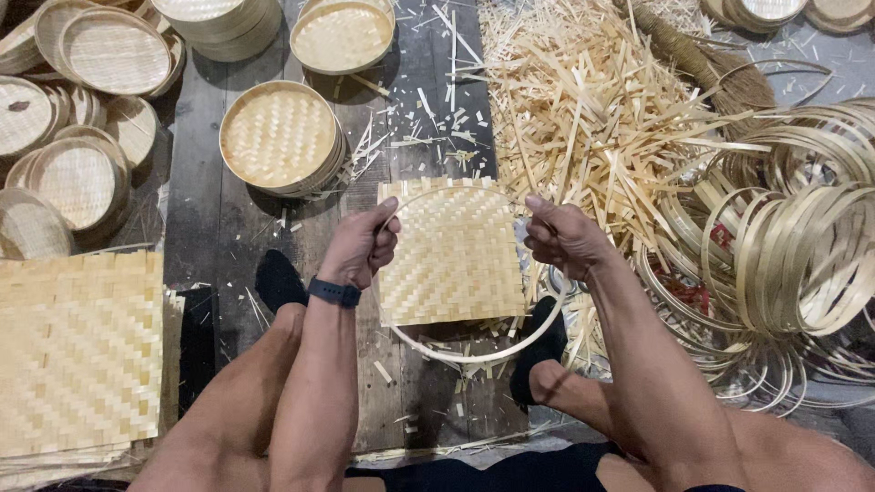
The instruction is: The person weaves bamboo strips into a flat square base, places a circular frame on top, and uses shears to trim the excess strips around the frame before securing the edge.
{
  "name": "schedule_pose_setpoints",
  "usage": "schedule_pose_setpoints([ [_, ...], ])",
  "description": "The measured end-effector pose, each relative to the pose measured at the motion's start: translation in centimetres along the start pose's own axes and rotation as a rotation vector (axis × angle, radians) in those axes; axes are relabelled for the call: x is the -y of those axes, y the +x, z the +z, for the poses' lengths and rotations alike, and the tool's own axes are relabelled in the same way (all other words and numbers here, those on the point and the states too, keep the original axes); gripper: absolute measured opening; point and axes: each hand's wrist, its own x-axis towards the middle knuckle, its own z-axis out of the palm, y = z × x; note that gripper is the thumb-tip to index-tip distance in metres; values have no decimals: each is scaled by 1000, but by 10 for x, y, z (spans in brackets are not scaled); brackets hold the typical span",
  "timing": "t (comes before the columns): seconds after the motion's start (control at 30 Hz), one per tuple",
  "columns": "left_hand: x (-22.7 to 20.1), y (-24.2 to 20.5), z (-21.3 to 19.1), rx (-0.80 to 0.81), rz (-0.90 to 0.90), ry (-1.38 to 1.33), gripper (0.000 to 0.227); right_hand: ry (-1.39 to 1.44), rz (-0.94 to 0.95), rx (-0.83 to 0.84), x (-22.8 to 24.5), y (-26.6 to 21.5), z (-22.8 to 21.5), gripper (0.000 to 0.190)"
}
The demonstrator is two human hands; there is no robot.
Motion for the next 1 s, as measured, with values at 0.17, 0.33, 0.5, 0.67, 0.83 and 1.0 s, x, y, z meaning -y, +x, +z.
schedule_pose_setpoints([
  [0.17,7,7,-5,-14,30,-99,40,-128,33,82,-4,5,-8,64],
  [0.33,16,12,-23,-106,86,-328,33,185,-76,-50,-16,8,-5,57],
  [0.5,35,28,-38,-41,16,-448,34,260,-145,-215,-38,19,-11,55],
  [0.67,48,38,-45,-52,82,-560,32,145,-154,-205,-41,29,-16,44],
  [0.83,67,47,-46,-288,167,-440,24,-248,-204,-378,-61,51,-23,24],
  [1.0,129,90,-77,-550,249,23,21,-437,-153,-556,-116,89,-40,22],
])
